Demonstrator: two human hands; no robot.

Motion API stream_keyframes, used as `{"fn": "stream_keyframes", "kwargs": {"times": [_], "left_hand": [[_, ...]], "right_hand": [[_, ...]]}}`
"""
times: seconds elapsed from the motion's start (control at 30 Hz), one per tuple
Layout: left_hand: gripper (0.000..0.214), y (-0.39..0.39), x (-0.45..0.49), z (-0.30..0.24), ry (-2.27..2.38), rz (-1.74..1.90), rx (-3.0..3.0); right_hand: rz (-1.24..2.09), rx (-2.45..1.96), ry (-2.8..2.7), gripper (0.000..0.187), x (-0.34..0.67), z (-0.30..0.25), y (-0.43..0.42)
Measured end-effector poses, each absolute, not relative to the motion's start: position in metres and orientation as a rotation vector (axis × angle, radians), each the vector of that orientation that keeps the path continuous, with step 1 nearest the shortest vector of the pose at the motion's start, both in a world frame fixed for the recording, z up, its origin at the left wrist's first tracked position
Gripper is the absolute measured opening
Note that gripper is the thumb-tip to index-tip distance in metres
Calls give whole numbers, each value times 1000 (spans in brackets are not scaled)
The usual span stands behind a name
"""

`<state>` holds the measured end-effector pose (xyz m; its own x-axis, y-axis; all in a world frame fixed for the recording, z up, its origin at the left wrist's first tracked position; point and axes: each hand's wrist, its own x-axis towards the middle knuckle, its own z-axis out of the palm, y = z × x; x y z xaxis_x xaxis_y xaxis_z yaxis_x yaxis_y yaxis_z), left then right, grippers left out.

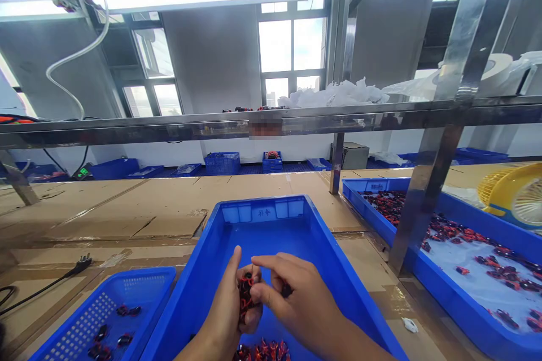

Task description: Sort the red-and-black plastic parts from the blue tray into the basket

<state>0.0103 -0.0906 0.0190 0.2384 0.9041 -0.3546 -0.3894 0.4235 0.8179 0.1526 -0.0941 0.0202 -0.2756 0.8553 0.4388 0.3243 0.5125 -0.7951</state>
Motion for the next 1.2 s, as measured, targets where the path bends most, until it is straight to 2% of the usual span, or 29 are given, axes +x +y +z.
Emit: {"fn": "stream_keyframes", "kwargs": {"times": [0.03,0.1,0.17,0.27,0.37,0.57,0.9,1.2], "left_hand": [[61,-91,11,18,981,971,684],[64,-92,12,16,1028,908,714],[61,-91,11,14,999,827,702],[45,-88,8,9,901,783,674],[39,-83,6,4,889,832,721],[58,-85,12,8,845,1012,1026],[65,-94,12,5,785,1278,1327],[60,-101,10,5,857,1363,1394]], "right_hand": [[647,-972,-1921,21,151,19,-96],[694,-963,-1948,18,149,17,-97],[985,-943,-1793,18,148,15,-93],[1618,-740,-1282,22,149,14,-86],[1912,-510,-915,18,153,15,-81],[1909,-423,-886,14,156,16,-78],[1776,-280,-938,16,158,20,-80],[1813,-277,-943,15,158,20,-82]]}}
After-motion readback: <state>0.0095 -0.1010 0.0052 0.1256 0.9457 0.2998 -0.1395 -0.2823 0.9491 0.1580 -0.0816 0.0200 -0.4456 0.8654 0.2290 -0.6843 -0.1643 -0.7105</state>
